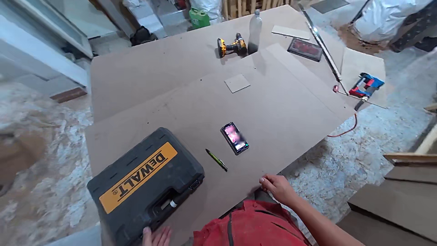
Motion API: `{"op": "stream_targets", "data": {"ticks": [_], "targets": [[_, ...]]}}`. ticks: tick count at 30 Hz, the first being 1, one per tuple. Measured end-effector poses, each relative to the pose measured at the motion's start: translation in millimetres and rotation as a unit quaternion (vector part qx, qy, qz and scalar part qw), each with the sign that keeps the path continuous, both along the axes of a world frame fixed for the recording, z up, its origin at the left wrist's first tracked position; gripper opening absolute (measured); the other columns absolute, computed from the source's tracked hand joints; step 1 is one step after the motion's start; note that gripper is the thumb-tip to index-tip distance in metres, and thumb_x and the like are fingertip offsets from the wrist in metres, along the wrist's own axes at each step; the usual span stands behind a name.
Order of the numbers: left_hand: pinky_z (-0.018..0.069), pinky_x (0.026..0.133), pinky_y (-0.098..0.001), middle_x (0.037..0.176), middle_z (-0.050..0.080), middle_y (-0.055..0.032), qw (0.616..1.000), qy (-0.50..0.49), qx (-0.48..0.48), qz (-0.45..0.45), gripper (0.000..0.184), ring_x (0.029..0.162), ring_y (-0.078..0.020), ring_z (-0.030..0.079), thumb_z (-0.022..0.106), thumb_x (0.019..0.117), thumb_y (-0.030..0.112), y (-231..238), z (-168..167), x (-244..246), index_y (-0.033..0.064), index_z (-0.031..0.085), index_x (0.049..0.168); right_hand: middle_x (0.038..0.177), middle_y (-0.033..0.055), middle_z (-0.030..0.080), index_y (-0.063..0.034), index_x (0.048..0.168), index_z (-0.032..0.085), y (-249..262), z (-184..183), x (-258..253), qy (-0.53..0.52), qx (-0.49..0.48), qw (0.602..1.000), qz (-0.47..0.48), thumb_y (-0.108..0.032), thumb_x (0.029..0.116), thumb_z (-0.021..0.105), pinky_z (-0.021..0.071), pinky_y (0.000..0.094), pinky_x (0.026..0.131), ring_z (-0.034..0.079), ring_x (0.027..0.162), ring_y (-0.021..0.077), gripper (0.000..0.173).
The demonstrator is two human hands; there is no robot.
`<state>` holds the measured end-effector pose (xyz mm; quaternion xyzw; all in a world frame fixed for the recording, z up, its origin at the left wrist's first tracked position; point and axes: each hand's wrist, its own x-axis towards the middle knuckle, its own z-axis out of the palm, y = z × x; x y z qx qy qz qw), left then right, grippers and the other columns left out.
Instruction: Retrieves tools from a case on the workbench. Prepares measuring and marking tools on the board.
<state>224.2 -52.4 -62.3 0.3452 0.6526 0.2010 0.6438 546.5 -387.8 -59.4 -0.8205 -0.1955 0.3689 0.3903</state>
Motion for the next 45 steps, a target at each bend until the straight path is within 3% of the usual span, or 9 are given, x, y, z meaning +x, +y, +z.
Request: {"op": "stream_targets", "data": {"ticks": [4, 8, 16, 19, 23, 29, 33, 40, 45], "targets": [[0.0561, 0.098, -0.0435, 0.134, 0.06, -0.0246, 0.991, -0.096, -0.003, 0.098, 0.065, 0.117, -0.0311, 0.066, 0.044, 0.1079, 0.049, -26, -4, 64, -0.0057, 0.042, 0.143, 0.093, -0.0029, 0.075, -0.0173, 0.109, 0.072, 16, 10, 54, 0.015, -0.012, 0.994, 0.103, -0.049, 0.107, 0.045, 0.0591, 0.039, 0.085, 0.072, 0.087, 0.0103, 0.042], [0.0571, 0.095, -0.0453, 0.133, 0.06, -0.0238, 0.978, -0.117, 0.017, 0.174, 0.053, 0.113, -0.0318, 0.067, 0.05, 0.1081, 0.036, -23, -3, 103, -0.0022, 0.044, 0.144, 0.093, -0.0022, 0.076, -0.0151, 0.111, 0.072, 31, 9, 88, -0.004, 0.012, 0.988, 0.153, -0.046, 0.1073, 0.046, 0.062, 0.0394, 0.085, 0.074, 0.087, 0.0117, 0.04], [0.0577, 0.095, -0.0442, 0.137, 0.057, -0.0269, 0.948, -0.072, 0.036, 0.307, 0.048, 0.116, -0.0349, 0.066, 0.055, 0.1057, 0.023, 0, -6, 32, -0.004, 0.044, 0.144, 0.092, 0.0021, 0.078, -0.0103, 0.105, 0.072, 89, 14, 70, 0.138, 0.079, 0.972, 0.173, -0.033, 0.1075, 0.052, 0.0631, 0.036, 0.083, 0.076, 0.084, 0.0159, 0.03], [0.0584, 0.094, -0.0433, 0.135, 0.059, -0.0273, 0.951, -0.084, 0.015, 0.297, 0.049, 0.114, -0.0347, 0.067, 0.055, 0.1055, 0.022, 7, -6, 16, -0.0043, 0.043, 0.145, 0.108, 0.0076, 0.076, -0.0067, 0.12, 0.067, 128, 3, 32, 0.222, 0.086, 0.963, 0.13, -0.03, 0.1073, 0.054, 0.0622, 0.0395, 0.086, 0.074, 0.096, 0.0206, 0.029], [0.0585, 0.092, -0.0419, 0.128, 0.063, -0.0256, 0.96, -0.063, 0.013, 0.273, 0.043, 0.11, -0.0318, 0.069, 0.057, 0.1042, 0.018, 8, -3, 5, -0.0066, 0.05, 0.138, 0.137, 0.0098, 0.064, -0.0065, 0.146, 0.05, 186, -23, -17, 0.284, 0.086, 0.95, 0.099, -0.033, 0.103, 0.061, 0.0589, 0.0432, 0.095, 0.067, 0.118, 0.022, 0.052], [0.0583, 0.087, -0.0362, 0.12, 0.065, -0.0199, 0.979, -0.03, 0.026, 0.201, 0.036, 0.102, -0.0239, 0.068, 0.058, 0.1017, 0.016, 14, -6, -1, -0.0045, 0.054, 0.13, 0.131, 0.0151, 0.065, -0.0074, 0.156, 0.036, 220, -22, -53, 0.327, 0.101, 0.94, -0.002, -0.025, 0.1014, 0.064, 0.0576, 0.0427, 0.095, 0.068, 0.114, 0.0249, 0.064], [0.056, 0.093, -0.0353, 0.127, 0.06, -0.0178, 0.986, -0.044, 0.023, 0.16, 0.037, 0.11, -0.0227, 0.064, 0.057, 0.1017, 0.016, 20, -8, -13, -0.0034, 0.051, 0.133, 0.128, 0.0147, 0.067, -0.0088, 0.158, 0.032, 221, -26, -70, 0.318, 0.121, 0.94, -0.031, -0.025, 0.1026, 0.062, 0.0589, 0.0423, 0.091, 0.069, 0.11, 0.0238, 0.065], [0.0587, 0.065, -0.0298, 0.084, 0.071, -0.0039, 0.994, -0.097, -0.017, 0.045, 0.018, 0.071, -0.0135, 0.069, 0.049, 0.1068, 0.021, 40, -25, -57, 0.0068, 0.06, 0.106, 0.123, 0.0111, 0.069, -0.0064, 0.15, 0.048, 213, -12, -93, 0.224, 0.075, 0.972, 0.016, -0.03, 0.1034, 0.057, 0.0576, 0.0385, 0.09, 0.069, 0.103, 0.0187, 0.053], [0.0603, 0.07, -0.0322, 0.086, 0.071, -0.0073, 0.991, -0.127, -0.033, 0.002, 0.025, 0.074, -0.0163, 0.07, 0.045, 0.1085, 0.02, 26, -20, -58, 0.003, 0.063, 0.105, 0.128, 0.0084, 0.068, -0.0114, 0.139, 0.063, 219, -4, -108, 0.089, 0.016, 0.996, 0.012, -0.033, 0.0997, 0.06, 0.0532, 0.0407, 0.103, 0.066, 0.116, 0.0171, 0.045]]}}
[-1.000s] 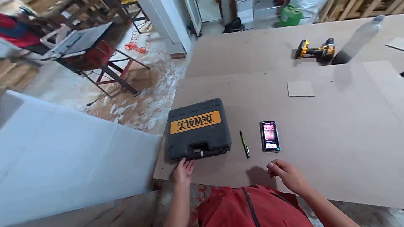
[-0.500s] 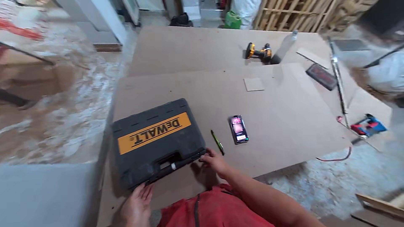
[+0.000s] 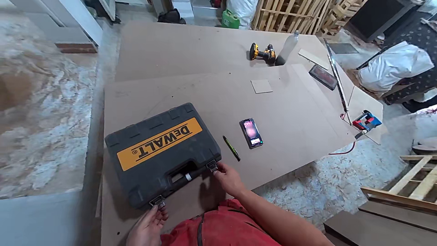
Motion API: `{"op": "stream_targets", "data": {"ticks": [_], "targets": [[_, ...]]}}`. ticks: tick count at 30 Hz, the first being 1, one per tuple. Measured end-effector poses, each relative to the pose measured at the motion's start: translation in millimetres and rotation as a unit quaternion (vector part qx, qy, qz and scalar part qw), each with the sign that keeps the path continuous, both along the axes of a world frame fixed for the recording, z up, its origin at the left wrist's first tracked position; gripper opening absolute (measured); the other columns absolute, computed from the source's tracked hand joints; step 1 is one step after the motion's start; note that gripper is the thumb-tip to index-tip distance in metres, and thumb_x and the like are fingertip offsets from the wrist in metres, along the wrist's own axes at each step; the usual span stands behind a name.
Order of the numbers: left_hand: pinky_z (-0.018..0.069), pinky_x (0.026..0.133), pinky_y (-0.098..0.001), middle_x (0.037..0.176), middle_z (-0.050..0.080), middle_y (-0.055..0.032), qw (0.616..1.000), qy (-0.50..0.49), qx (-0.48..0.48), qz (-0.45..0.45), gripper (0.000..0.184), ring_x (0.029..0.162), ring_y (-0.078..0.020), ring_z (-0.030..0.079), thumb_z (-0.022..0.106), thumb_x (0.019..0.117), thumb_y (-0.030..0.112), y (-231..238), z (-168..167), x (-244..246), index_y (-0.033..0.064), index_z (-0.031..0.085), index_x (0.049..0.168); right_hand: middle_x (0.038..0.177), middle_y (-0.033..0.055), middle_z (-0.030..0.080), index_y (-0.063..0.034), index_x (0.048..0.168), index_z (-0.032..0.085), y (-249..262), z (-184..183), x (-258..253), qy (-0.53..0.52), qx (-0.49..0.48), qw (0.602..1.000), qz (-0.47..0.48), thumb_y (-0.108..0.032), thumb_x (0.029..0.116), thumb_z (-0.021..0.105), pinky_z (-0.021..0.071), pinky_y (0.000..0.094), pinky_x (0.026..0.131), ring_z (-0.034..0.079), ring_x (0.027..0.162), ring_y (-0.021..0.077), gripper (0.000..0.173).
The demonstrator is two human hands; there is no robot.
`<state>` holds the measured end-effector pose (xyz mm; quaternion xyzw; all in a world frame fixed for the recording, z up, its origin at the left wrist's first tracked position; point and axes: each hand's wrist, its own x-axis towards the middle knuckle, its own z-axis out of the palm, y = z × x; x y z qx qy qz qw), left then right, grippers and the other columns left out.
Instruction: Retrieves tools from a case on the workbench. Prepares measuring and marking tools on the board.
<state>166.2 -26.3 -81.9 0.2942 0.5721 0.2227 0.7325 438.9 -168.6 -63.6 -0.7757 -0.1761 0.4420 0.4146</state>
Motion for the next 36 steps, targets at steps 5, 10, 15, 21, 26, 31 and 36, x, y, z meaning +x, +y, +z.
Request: {"op": "stream_targets", "data": {"ticks": [5, 10, 15, 21, 26, 31, 36], "targets": [[0.063, 0.082, -0.0366, 0.108, 0.072, -0.018, 0.995, 0.063, 0.082, -0.009, 0.034, 0.091, -0.0223, 0.075, 0.05, 0.1057, 0.011, -11, 17, 3, -0.0083, 0.05, 0.134, 0.126, 0.0049, 0.07, -0.0172, 0.143, 0.059, -4, 4, -2, -0.033, 0.0, 0.999, 0.015, -0.032, 0.1012, 0.058, 0.058, 0.0408, 0.096, 0.071, 0.105, 0.0152, 0.045], [0.0608, 0.091, -0.0439, 0.121, 0.068, -0.0203, 0.965, 0.15, 0.187, -0.102, 0.035, 0.104, -0.0267, 0.072, 0.059, 0.1006, 0.01, -20, 28, -1, -0.0043, 0.059, 0.133, 0.105, 0.0013, 0.074, -0.0164, 0.115, 0.072, -8, 4, 4, -0.101, -0.037, 0.99, 0.089, -0.032, 0.1024, 0.056, 0.058, 0.0423, 0.088, 0.07, 0.095, 0.0144, 0.026], [0.0544, 0.1, -0.0458, 0.13, 0.069, -0.0123, 0.873, 0.308, 0.316, -0.206, 0.02, 0.121, -0.0237, 0.065, 0.057, 0.0938, 0.006, -15, 32, -19, 0.0053, 0.075, 0.103, 0.123, 0.0073, 0.07, -0.0104, 0.129, 0.065, -2, 6, 18, -0.147, -0.058, 0.987, 0.003, -0.026, 0.1002, 0.058, 0.0556, 0.0489, 0.098, 0.068, 0.113, 0.0211, 0.033], [0.0465, 0.113, -0.041, 0.153, 0.051, -0.0154, 0.943, 0.193, 0.246, -0.111, 0.068, 0.139, -0.0218, 0.052, 0.062, 0.091, 0.016, 12, 35, -18, 0.0037, 0.042, 0.155, 0.147, 0.0059, 0.059, -0.0154, 0.157, 0.041, 19, 14, 43, -0.065, 0.042, 0.996, 0.041, -0.023, 0.096, 0.065, 0.0509, 0.048, 0.108, 0.059, 0.132, 0.0193, 0.066], [0.0462, 0.113, -0.034, 0.152, 0.053, -0.0157, 0.948, 0.106, 0.294, -0.056, 0.069, 0.137, -0.0177, 0.054, 0.059, 0.0887, 0.014, 23, 79, -18, -0.0021, 0.042, 0.153, 0.149, 0.0046, 0.057, -0.0152, 0.157, 0.042, 22, 69, 46, -0.055, 0.128, 0.99, 0.015, -0.023, 0.0979, 0.063, 0.051, 0.0436, 0.109, 0.058, 0.133, 0.017, 0.063], [0.052, 0.108, -0.0418, 0.147, 0.056, -0.0133, 0.884, 0.057, 0.457, -0.083, 0.068, 0.128, -0.021, 0.061, 0.059, 0.097, 0.013, 99, 152, 7, 0.0067, 0.033, 0.159, 0.148, 0.0111, 0.058, -0.0044, 0.156, 0.039, 61, 104, 74, -0.121, 0.309, 0.943, 0.016, -0.013, 0.1002, 0.052, 0.0497, 0.0425, 0.112, 0.056, 0.135, 0.0203, 0.058], [0.0535, 0.105, -0.0468, 0.13, 0.069, -0.0097, 0.805, 0.263, 0.515, -0.131, 0.063, 0.119, -0.0196, 0.067, 0.062, 0.099, 0.023, 196, 200, 52, 0.0147, 0.04, 0.157, 0.135, 0.0066, 0.066, -0.0151, 0.143, 0.06, 79, 51, 51, -0.297, 0.068, 0.934, 0.184, -0.024, 0.1023, 0.056, 0.0533, 0.0509, 0.104, 0.065, 0.122, 0.0219, 0.042]]}}
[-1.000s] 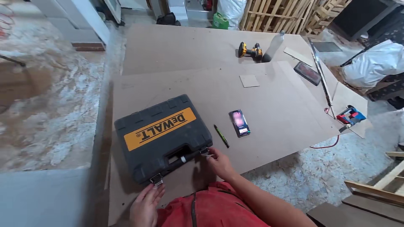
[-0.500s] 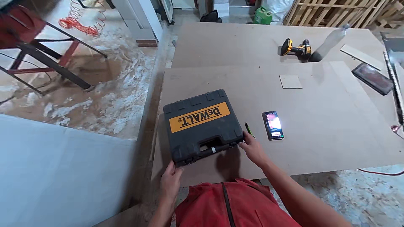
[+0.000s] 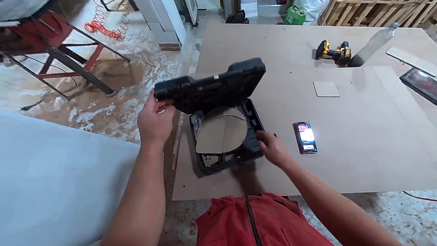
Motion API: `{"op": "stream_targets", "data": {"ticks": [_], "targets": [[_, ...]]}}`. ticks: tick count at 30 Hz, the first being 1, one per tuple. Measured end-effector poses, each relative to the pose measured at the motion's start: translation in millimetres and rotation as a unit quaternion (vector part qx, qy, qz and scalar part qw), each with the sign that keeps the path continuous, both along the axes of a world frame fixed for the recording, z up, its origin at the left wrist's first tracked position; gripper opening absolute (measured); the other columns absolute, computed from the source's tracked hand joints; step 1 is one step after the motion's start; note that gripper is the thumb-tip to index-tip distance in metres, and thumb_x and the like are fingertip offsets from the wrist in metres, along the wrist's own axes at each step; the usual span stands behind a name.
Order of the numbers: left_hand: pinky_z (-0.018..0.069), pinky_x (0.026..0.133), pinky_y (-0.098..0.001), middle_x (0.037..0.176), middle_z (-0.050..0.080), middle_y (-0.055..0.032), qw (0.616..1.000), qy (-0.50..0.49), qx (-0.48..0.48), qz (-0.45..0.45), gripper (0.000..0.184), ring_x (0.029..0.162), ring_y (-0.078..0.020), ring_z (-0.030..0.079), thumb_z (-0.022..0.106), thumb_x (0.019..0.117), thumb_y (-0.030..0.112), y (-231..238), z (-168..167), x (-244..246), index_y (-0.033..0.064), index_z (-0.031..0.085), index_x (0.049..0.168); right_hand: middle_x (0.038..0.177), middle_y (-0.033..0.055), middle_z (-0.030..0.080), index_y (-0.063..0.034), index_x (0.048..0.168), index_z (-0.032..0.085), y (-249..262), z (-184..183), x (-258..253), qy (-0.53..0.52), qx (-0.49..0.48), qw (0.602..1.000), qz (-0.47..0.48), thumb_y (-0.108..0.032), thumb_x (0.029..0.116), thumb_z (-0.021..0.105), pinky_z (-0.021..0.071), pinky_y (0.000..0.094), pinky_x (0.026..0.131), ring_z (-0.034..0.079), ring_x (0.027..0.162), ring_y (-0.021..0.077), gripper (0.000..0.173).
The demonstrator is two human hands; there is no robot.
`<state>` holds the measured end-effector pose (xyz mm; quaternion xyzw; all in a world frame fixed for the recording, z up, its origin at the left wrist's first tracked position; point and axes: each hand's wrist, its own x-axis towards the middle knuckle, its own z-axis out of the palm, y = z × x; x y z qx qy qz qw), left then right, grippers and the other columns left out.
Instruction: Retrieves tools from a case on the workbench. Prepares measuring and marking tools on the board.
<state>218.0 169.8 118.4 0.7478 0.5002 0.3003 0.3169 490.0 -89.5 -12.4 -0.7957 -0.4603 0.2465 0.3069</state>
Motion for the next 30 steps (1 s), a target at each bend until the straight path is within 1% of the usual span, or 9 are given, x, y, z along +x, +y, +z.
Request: {"op": "stream_targets", "data": {"ticks": [3, 9, 11, 14, 19, 21, 23, 27, 30], "targets": [[0.0561, 0.099, -0.0463, 0.123, 0.073, -0.004, 1.0, 0.003, -0.007, 0.012, 0.06, 0.11, -0.0165, 0.071, 0.062, 0.0967, 0.022, 25, 10, 11, 0.0191, 0.046, 0.154, 0.133, 0.0072, 0.067, -0.0124, 0.142, 0.06, 9, -18, -22, 0.048, -0.034, 0.997, -0.046, -0.026, 0.1029, 0.057, 0.0552, 0.048, 0.102, 0.067, 0.118, 0.0207, 0.041], [0.057, 0.097, -0.0412, 0.123, 0.073, -0.0008, 1.0, -0.01, -0.01, 0.002, 0.06, 0.109, -0.0126, 0.071, 0.061, 0.0968, 0.019, 30, 7, 10, 0.0226, 0.045, 0.154, 0.124, 0.0142, 0.071, -0.0074, 0.148, 0.051, 57, -45, -12, 0.271, -0.117, 0.944, -0.148, -0.045, 0.0964, 0.068, 0.0587, 0.0531, 0.093, 0.071, 0.107, 0.0286, 0.066], [0.0567, 0.098, -0.0402, 0.125, 0.073, -0.0004, 1.0, -0.015, -0.014, 0.003, 0.061, 0.11, -0.0123, 0.07, 0.062, 0.0974, 0.019, 28, 5, 9, 0.023, 0.044, 0.156, 0.114, 0.0156, 0.072, -0.0058, 0.141, 0.056, 69, -47, -10, 0.326, -0.122, 0.923, -0.163, -0.04, 0.098, 0.068, 0.0604, 0.0484, 0.085, 0.073, 0.096, 0.0275, 0.056], [0.0557, 0.1, -0.0394, 0.126, 0.072, -0.0003, 1.0, -0.013, -0.024, 0.002, 0.066, 0.112, -0.0115, 0.07, 0.063, 0.097, 0.018, 27, 5, 8, 0.0231, 0.039, 0.158, 0.092, 0.0115, 0.073, -0.0034, 0.115, 0.066, 82, -42, -7, 0.365, -0.099, 0.911, -0.166, -0.027, 0.1014, 0.064, 0.0606, 0.039, 0.071, 0.072, 0.077, 0.021, 0.027], [0.0538, 0.088, -0.0453, 0.114, 0.067, -0.0095, 1.0, 0.02, -0.004, 0.002, 0.079, 0.096, -0.0196, 0.066, 0.075, 0.0928, 0.034, 47, -15, -7, 0.0225, 0.036, 0.161, 0.095, 0.014, 0.07, 0.0004, 0.119, 0.062, 109, 3, 6, 0.429, 0.012, 0.885, -0.178, -0.023, 0.1058, 0.053, 0.0627, 0.0427, 0.072, 0.071, 0.077, 0.0231, 0.029], [0.0522, 0.095, -0.0494, 0.137, 0.055, -0.0175, 1.0, 0.016, 0.004, -0.012, 0.078, 0.117, -0.0282, 0.059, 0.08, 0.088, 0.039, 55, -31, -13, 0.0168, 0.046, 0.154, 0.092, 0.0131, 0.07, -0.0004, 0.12, 0.061, 126, 25, 12, 0.457, 0.037, 0.868, -0.191, -0.028, 0.1076, 0.047, 0.0623, 0.0411, 0.07, 0.071, 0.075, 0.0225, 0.033], [0.049, 0.11, -0.0498, 0.164, 0.033, -0.0124, 0.998, -0.025, -0.034, -0.05, 0.083, 0.144, -0.028, 0.045, 0.084, 0.0832, 0.038, 59, -49, -18, 0.0155, 0.046, 0.154, 0.085, 0.0104, 0.073, -0.0018, 0.116, 0.062, 142, 45, 17, 0.487, 0.056, 0.847, -0.205, -0.032, 0.108, 0.044, 0.062, 0.0357, 0.064, 0.072, 0.069, 0.0193, 0.036], [0.0406, 0.12, -0.0391, 0.159, 0.043, -0.0073, 0.981, -0.099, -0.107, -0.125, 0.108, 0.146, -0.018, 0.042, 0.091, 0.0735, 0.036, 51, -77, -11, 0.0121, 0.03, 0.159, 0.085, 0.0117, 0.074, -0.0006, 0.115, 0.06, 164, 69, 19, 0.53, 0.073, 0.813, -0.229, -0.034, 0.1101, 0.039, 0.0627, 0.0334, 0.064, 0.074, 0.07, 0.0199, 0.04], [0.0426, 0.118, -0.0362, 0.15, 0.052, -0.0081, 0.981, -0.119, -0.09, -0.125, 0.103, 0.14, -0.0162, 0.049, 0.095, 0.069, 0.03, 44, -87, -2, 0.0078, 0.039, 0.152, 0.094, 0.0146, 0.075, -0.0006, 0.122, 0.058, 175, 72, 17, 0.55, 0.099, 0.798, -0.226, -0.03, 0.1108, 0.041, 0.0634, 0.0349, 0.069, 0.075, 0.078, 0.0225, 0.035]]}}
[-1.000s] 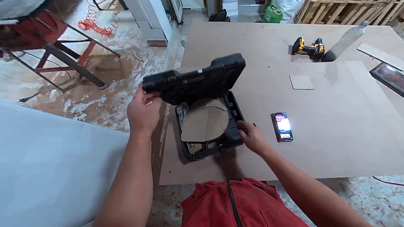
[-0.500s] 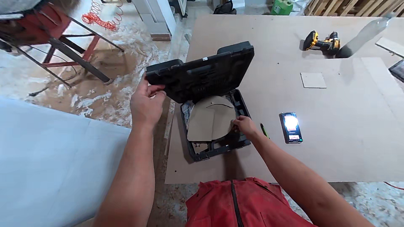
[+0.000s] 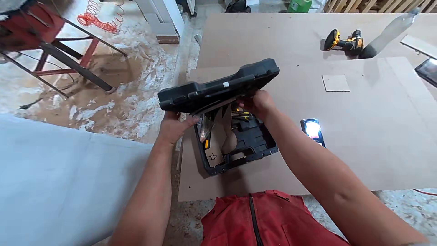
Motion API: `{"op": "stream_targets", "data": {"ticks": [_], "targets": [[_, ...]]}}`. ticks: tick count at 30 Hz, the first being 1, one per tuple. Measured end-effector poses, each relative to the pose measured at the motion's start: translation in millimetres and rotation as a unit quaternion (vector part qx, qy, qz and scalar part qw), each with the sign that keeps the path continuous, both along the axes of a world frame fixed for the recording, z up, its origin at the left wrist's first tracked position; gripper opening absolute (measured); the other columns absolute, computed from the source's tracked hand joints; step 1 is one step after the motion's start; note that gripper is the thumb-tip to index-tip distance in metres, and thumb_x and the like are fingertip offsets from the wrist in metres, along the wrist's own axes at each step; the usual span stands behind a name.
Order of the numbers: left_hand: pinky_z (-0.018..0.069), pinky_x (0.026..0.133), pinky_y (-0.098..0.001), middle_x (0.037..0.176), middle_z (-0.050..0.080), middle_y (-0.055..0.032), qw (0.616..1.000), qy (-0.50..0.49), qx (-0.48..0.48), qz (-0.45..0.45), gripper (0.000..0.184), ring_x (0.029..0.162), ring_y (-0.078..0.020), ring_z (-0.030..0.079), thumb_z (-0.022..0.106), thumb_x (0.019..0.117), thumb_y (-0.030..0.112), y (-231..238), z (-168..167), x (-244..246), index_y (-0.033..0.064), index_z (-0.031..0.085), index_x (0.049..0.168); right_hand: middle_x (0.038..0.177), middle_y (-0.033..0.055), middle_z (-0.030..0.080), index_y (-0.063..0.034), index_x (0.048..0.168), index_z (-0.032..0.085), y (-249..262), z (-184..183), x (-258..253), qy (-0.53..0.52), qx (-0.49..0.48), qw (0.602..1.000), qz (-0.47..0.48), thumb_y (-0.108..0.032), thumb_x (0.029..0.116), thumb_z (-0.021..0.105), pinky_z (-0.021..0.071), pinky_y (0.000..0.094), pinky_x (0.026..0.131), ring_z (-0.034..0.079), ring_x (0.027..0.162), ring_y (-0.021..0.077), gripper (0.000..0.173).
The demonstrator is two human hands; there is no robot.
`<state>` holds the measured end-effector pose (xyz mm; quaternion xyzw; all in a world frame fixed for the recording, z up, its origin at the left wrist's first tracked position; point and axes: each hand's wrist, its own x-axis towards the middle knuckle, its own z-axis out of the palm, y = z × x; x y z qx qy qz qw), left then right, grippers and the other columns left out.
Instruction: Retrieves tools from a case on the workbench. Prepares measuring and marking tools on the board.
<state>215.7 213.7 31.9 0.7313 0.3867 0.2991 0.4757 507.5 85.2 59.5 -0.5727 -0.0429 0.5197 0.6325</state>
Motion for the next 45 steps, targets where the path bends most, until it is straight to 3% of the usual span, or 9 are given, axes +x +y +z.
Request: {"op": "stream_targets", "data": {"ticks": [5, 11, 18, 23, 26, 35, 38, 42, 45], "targets": [[0.0575, 0.105, -0.0406, 0.128, 0.07, -0.0074, 0.996, -0.024, 0.078, 0.048, 0.063, 0.12, -0.0169, 0.067, 0.089, 0.0813, 0.018, 6, -11, 15, 0.0044, 0.059, 0.135, 0.102, 0.0193, 0.075, 0.0032, 0.125, 0.057, 11, 3, -7, 0.009, 0.08, 0.997, -0.009, -0.026, 0.1118, 0.042, 0.0648, 0.0406, 0.08, 0.076, 0.089, 0.0286, 0.035], [0.0513, 0.109, -0.0436, 0.124, 0.071, -0.007, 0.984, 0.075, 0.097, 0.129, 0.057, 0.119, -0.0145, 0.066, 0.085, 0.0846, 0.039, 27, 0, 32, 0.0093, 0.065, 0.129, 0.114, 0.0127, 0.073, -0.001, 0.133, 0.053, -7, -41, -14, -0.145, 0.018, 0.986, 0.074, -0.027, 0.1097, 0.046, 0.062, 0.0388, 0.085, 0.074, 0.096, 0.0212, 0.036], [0.05, 0.106, -0.0534, 0.12, 0.071, -0.0126, 0.977, 0.126, 0.058, 0.164, 0.061, 0.117, -0.0234, 0.067, 0.085, 0.0823, 0.048, 34, 4, 38, 0.0078, 0.067, 0.125, 0.132, 0.0175, 0.063, -0.0121, 0.139, 0.058, -28, -108, -77, -0.508, -0.193, 0.778, 0.316, -0.038, 0.0976, 0.064, 0.0557, 0.0618, 0.092, 0.066, 0.114, 0.0376, 0.049], [0.0529, 0.106, -0.0441, 0.121, 0.071, -0.0081, 0.986, 0.073, 0.066, 0.135, 0.057, 0.116, -0.015, 0.067, 0.085, 0.084, 0.04, 34, -4, 33, 0.0089, 0.066, 0.127, 0.135, 0.0217, 0.058, -0.011, 0.147, 0.045, -12, -118, -110, -0.407, -0.23, 0.85, 0.242, -0.035, 0.0853, 0.08, 0.0586, 0.0585, 0.086, 0.068, 0.106, 0.0387, 0.075], [0.0531, 0.106, -0.0429, 0.121, 0.072, -0.006, 0.985, 0.081, 0.073, 0.132, 0.055, 0.116, -0.0133, 0.067, 0.085, 0.0841, 0.041, 33, -2, 32, 0.0109, 0.067, 0.126, 0.112, 0.0164, 0.071, -0.012, 0.14, 0.052, -5, -109, -98, -0.345, -0.228, 0.885, 0.213, -0.031, 0.0854, 0.081, 0.0575, 0.0583, 0.086, 0.07, 0.101, 0.0345, 0.065], [0.0523, 0.106, -0.0474, 0.119, 0.072, -0.0068, 0.98, 0.121, 0.046, 0.151, 0.057, 0.116, -0.016, 0.067, 0.083, 0.0831, 0.049, 36, 3, 35, 0.0128, 0.068, 0.124, 0.101, 0.0134, 0.073, -0.0108, 0.114, 0.072, -69, -119, -4, -0.377, -0.241, 0.882, 0.146, -0.037, 0.0936, 0.072, 0.0548, 0.0629, 0.085, 0.07, 0.096, 0.0328, 0.034], [0.0514, 0.106, -0.0481, 0.12, 0.072, -0.0077, 0.978, 0.132, 0.046, 0.152, 0.058, 0.117, -0.0173, 0.067, 0.082, 0.084, 0.05, 36, 4, 38, 0.012, 0.068, 0.125, 0.103, 0.0148, 0.073, -0.0092, 0.12, 0.068, -84, -119, 0, -0.426, -0.264, 0.859, 0.103, -0.039, 0.0918, 0.074, 0.0548, 0.0625, 0.084, 0.07, 0.097, 0.0337, 0.041], [0.0522, 0.106, -0.0449, 0.12, 0.072, -0.0071, 0.981, 0.112, 0.047, 0.152, 0.055, 0.116, -0.0156, 0.067, 0.084, 0.084, 0.044, 35, 5, 38, 0.0104, 0.068, 0.124, 0.143, 0.0259, 0.054, -0.0008, 0.147, 0.048, -79, -84, -30, -0.594, -0.208, 0.773, 0.08, -0.03, 0.0912, 0.073, 0.0464, 0.0611, 0.107, 0.054, 0.131, 0.0427, 0.068], [0.0521, 0.106, -0.0467, 0.121, 0.072, -0.0087, 0.981, 0.112, 0.039, 0.152, 0.057, 0.117, -0.0177, 0.067, 0.084, 0.0842, 0.044, 34, 6, 38, 0.0092, 0.067, 0.126, 0.128, 0.0164, 0.065, -0.0098, 0.127, 0.067, -41, -82, -61, -0.62, -0.162, 0.75, 0.166, -0.028, 0.0939, 0.067, 0.0526, 0.057, 0.098, 0.063, 0.119, 0.0346, 0.038]]}}
